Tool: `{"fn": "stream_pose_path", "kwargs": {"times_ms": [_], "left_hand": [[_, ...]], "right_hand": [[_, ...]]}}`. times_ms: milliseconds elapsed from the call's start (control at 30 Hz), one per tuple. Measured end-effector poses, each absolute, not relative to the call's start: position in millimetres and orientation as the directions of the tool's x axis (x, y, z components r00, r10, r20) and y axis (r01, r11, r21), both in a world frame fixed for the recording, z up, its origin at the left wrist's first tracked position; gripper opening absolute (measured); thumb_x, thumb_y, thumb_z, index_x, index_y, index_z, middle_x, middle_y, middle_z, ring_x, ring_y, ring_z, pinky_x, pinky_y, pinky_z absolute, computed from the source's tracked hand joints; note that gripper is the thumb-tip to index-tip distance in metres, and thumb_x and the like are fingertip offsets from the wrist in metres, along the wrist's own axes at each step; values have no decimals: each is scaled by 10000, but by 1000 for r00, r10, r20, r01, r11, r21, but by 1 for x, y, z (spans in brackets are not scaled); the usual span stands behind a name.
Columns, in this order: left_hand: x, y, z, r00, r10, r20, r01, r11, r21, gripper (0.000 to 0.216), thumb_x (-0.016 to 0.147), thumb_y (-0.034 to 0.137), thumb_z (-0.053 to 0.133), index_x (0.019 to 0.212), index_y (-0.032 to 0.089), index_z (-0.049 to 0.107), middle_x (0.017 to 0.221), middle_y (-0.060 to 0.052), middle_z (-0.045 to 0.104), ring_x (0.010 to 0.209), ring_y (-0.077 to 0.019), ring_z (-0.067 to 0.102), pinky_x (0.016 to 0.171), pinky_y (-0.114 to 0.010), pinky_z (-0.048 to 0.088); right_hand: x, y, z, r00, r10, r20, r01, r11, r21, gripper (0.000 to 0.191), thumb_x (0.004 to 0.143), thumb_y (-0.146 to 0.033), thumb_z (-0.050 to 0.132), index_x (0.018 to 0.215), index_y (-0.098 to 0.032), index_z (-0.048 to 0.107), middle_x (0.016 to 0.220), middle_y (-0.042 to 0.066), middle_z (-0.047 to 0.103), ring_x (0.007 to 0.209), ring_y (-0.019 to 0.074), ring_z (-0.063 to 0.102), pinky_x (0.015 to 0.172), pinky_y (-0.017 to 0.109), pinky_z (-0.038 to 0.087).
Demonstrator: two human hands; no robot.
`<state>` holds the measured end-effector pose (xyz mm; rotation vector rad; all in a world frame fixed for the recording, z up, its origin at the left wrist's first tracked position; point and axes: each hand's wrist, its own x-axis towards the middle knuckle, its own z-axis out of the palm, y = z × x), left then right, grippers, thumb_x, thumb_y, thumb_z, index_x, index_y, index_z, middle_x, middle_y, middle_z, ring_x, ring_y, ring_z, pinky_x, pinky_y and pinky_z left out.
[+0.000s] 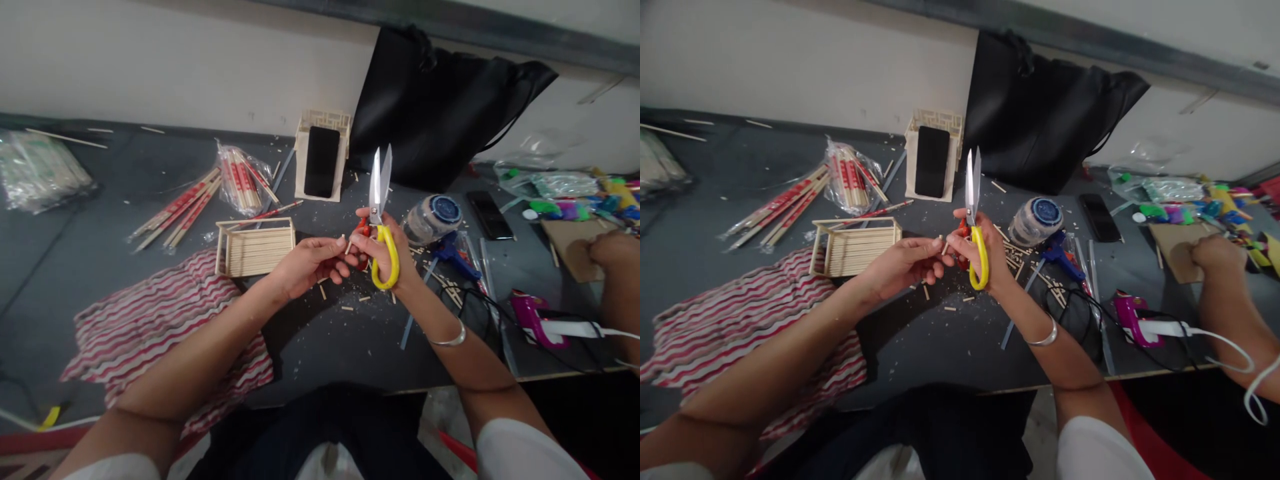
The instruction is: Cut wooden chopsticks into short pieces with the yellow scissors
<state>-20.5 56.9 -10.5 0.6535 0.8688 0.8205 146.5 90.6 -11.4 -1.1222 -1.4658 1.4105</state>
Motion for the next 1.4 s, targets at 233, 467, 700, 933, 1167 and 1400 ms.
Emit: {"fn": "stream_pose_path", "kwargs": {"times_ms": [233, 467, 700, 933, 1167, 1400], "left_hand": [[-21, 57, -9, 464, 786, -408, -400, 597, 695, 229, 955, 162, 556, 825, 89, 730, 720, -81, 751, 533, -91, 646, 535, -183, 548], [-21, 57, -10, 488, 785, -380, -424, 595, 683, 189, 927, 149, 596, 821, 74, 734, 685, -83, 745, 530, -109, 673, 482, -171, 542], [-22, 58, -10, 501, 792, -350, -454, 584, 673, 209, 902, 126, 573, 805, 69, 750, 700, -102, 758, 539, -118, 684, 503, -184, 556], [-21, 58, -11, 474, 796, -377, -435, 584, 685, 216, 900, 142, 575, 797, 79, 754, 698, -98, 757, 523, -106, 668, 497, -173, 542], [-20, 56, -10, 439, 838, -325, -391, 503, 770, 162, 882, 177, 637, 781, 94, 733, 672, -69, 739, 530, -112, 672, 497, -191, 550], [-20, 54, -9, 314, 930, -189, -383, 306, 871, 160, 842, 282, 721, 802, 129, 697, 694, -30, 736, 539, -110, 680, 505, -199, 554]], "right_hand": [[145, 87, -11, -294, 955, -29, 29, -21, -999, 483, 738, -419, 763, 1131, -268, 525, 777, -61, 596, 597, 94, 591, 507, 242, 459], [142, 84, -13, -271, 962, 39, 6, 42, -999, 458, 735, -409, 763, 1104, -273, 529, 775, -68, 590, 572, 86, 559, 527, 252, 473], [140, 82, -13, -247, 965, 85, 59, 102, -993, 420, 768, -408, 716, 1108, -286, 501, 775, -68, 573, 576, 93, 553, 534, 271, 484], [141, 83, -15, -239, 966, 96, 90, 120, -989, 432, 772, -402, 736, 1114, -281, 500, 798, -61, 594, 603, 101, 589, 562, 280, 502], [141, 82, -16, -216, 964, 156, 120, 185, -975, 398, 796, -390, 736, 1110, -282, 515, 798, -61, 613, 593, 95, 592, 553, 267, 503], [142, 85, -16, -200, 974, 102, 59, 116, -991, 383, 829, -441, 691, 1128, -281, 513, 754, -67, 592, 521, 79, 538, 496, 252, 473]]}}
